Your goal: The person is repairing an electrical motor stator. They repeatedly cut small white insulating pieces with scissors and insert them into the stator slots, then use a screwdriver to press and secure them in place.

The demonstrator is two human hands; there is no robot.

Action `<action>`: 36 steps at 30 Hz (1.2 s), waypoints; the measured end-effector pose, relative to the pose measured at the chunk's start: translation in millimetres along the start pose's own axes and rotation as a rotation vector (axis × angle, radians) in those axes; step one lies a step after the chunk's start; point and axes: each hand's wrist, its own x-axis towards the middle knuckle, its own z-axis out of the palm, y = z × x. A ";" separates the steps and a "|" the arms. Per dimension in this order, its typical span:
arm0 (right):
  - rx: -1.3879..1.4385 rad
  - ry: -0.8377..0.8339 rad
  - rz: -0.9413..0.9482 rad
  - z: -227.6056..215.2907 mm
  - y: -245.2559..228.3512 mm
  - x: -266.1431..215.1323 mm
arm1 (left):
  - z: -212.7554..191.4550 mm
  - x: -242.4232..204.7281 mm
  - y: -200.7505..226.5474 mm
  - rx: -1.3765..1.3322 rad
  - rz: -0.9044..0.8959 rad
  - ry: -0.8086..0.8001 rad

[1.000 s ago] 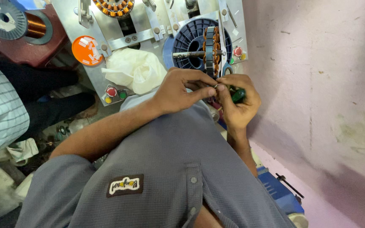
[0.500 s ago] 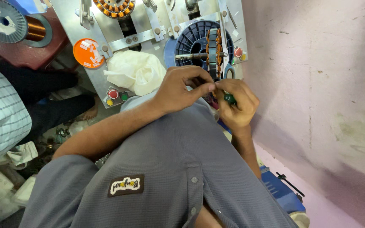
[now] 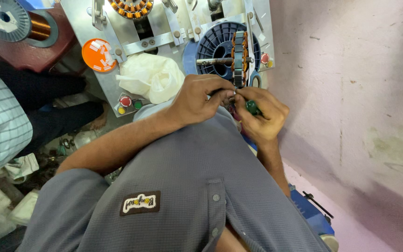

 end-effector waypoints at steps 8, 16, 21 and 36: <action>-0.016 0.089 -0.051 9.7 -4.8 -3.0 | 1.1 -2.3 -0.2 0.094 0.094 0.008; 0.449 -0.025 0.500 -7.5 9.2 7.1 | -2.3 7.8 -2.4 0.070 0.295 0.025; 0.306 0.051 0.400 -5.4 10.0 19.1 | -7.7 17.2 -14.2 0.034 0.289 0.043; -0.196 0.055 0.082 -2.5 -6.3 33.0 | -16.6 66.8 -92.5 -0.320 0.267 -0.321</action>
